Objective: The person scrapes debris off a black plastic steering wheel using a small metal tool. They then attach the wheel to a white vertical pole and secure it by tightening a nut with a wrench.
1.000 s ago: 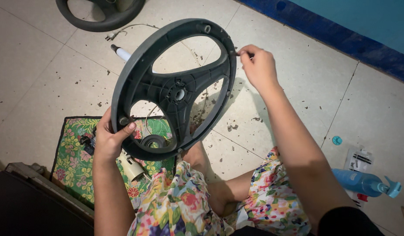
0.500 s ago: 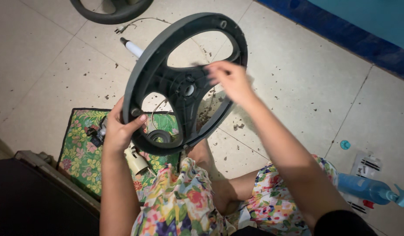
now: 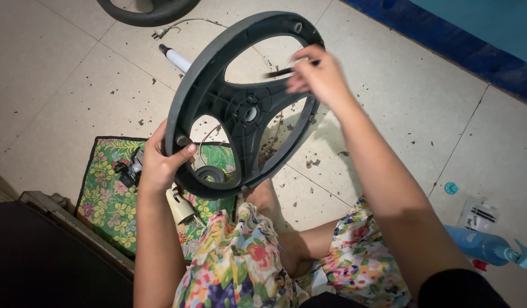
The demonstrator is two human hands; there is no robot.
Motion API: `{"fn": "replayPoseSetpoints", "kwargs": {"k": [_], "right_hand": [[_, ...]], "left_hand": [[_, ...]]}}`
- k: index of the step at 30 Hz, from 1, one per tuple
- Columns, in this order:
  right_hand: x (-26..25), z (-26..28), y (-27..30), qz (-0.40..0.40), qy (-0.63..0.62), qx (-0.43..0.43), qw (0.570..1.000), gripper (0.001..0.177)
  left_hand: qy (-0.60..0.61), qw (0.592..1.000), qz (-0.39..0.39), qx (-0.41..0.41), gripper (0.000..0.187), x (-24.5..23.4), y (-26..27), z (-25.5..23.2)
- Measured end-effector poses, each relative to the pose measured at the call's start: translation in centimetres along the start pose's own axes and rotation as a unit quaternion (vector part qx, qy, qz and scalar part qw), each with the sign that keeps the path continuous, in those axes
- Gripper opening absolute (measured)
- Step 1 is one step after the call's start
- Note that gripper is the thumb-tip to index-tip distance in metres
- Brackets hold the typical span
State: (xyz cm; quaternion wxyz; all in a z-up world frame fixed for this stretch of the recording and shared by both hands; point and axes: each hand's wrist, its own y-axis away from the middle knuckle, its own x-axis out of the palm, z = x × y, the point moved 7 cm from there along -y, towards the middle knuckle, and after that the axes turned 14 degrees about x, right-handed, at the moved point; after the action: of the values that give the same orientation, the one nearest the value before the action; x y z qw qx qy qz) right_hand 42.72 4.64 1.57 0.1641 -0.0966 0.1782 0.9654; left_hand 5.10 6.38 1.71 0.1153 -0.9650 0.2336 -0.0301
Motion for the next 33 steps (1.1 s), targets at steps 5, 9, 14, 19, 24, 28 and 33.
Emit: {"fn": "replayPoseSetpoints", "kwargs": {"k": [5,9,14,19,24,28,33], "right_hand": [[2.4,0.2,0.2,0.100,0.045,0.012,0.994,0.024],[-1.7,-0.2,0.5,-0.074,0.254,0.036,0.964,0.023],[-0.4,-2.1,-1.1,0.028,0.154,-0.013,0.988,0.023],[-0.8,-1.6,-0.3,-0.162,0.367,-0.123,0.908,0.020],[0.8,-4.3,1.4,0.022,0.082,-0.072,0.994,0.025],[-3.7,-5.9,4.2,-0.185,0.239,-0.072,0.950,0.020],[-1.1,-11.0,6.7,-0.076,0.067,0.040,0.994,0.027]], "left_hand": [[0.008,1.000,-0.003,0.003,0.059,-0.3,0.2,0.2],[0.003,1.000,-0.016,0.004,0.063,-0.2,0.1,0.2],[0.001,1.000,0.002,0.011,0.061,0.1,-0.3,-0.1],[0.011,1.000,0.000,0.009,0.063,0.4,-0.3,-0.5],[0.002,1.000,0.007,0.019,0.064,0.8,-0.4,-0.9],[0.013,1.000,0.004,0.024,0.067,1.5,-0.9,-1.3],[0.013,1.000,0.009,0.019,0.069,2.5,-1.4,-1.3]]}}
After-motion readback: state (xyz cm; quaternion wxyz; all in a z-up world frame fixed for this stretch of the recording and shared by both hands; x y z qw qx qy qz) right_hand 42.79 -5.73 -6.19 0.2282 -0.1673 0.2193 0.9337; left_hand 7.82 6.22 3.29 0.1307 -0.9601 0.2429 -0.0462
